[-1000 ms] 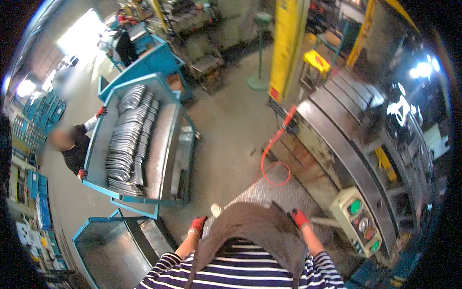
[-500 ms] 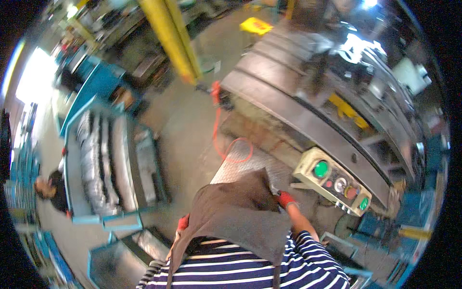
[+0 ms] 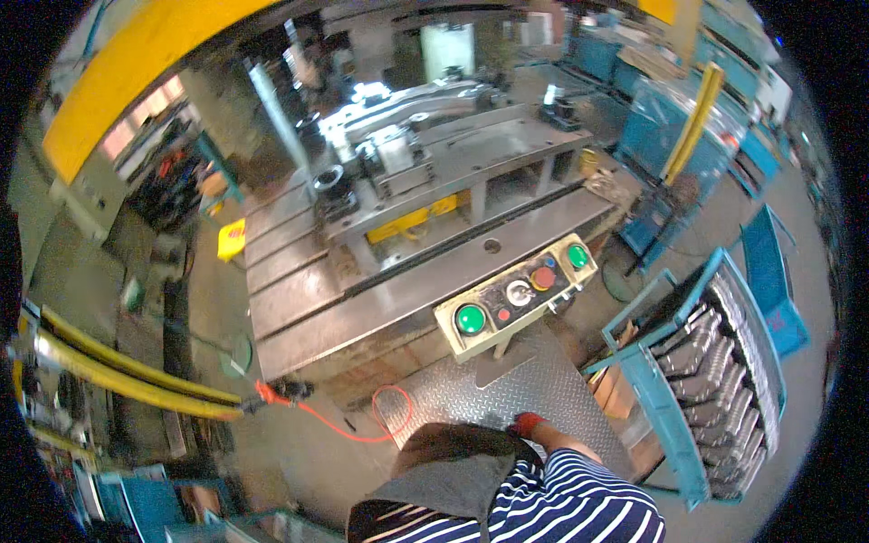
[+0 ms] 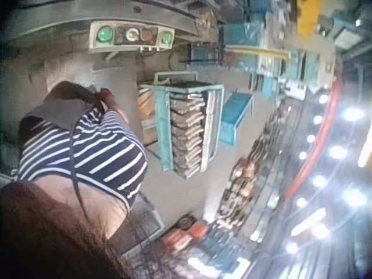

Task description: The person places metal parts into a press machine, presses the control buttons to stamp them, and removes the finished pieces. The person then stacks the processed metal parts into a large bin and helps a coworker move the container.

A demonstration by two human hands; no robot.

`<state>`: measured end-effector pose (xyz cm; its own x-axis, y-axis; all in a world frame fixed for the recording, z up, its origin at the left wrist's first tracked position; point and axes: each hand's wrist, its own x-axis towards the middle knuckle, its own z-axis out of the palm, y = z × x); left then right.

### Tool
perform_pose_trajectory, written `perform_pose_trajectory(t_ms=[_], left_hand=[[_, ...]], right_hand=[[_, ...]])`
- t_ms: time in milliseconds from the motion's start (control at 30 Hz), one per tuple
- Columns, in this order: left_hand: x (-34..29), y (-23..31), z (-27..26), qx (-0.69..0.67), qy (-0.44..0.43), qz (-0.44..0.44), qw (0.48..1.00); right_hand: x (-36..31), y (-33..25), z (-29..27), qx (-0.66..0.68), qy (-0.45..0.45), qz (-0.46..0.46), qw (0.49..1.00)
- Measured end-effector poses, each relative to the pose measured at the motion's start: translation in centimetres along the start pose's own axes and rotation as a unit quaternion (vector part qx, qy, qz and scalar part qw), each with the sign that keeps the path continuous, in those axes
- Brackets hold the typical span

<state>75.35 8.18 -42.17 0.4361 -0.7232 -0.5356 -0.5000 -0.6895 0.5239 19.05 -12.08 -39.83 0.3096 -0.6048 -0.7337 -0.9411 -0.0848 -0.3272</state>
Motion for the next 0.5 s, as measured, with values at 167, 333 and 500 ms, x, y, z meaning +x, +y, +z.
perform_pose_trajectory(t_ms=[167,333,500], left_hand=[[9.5,10.0,-6.6,-0.109,-0.051,-0.067,0.990],[13.9,16.6,-3.7,-0.136,-0.084,-0.053,0.986],[14.2,20.5,2.0,-0.045,-0.086,0.003,0.995]], right_hand=[[-9.3,-0.7,2.0,0.174,0.031,0.210,0.962],[-15.7,-4.1,1.0,0.265,0.016,0.257,0.929],[-21.9,-3.2,4.5,0.328,0.014,0.211,0.921]])
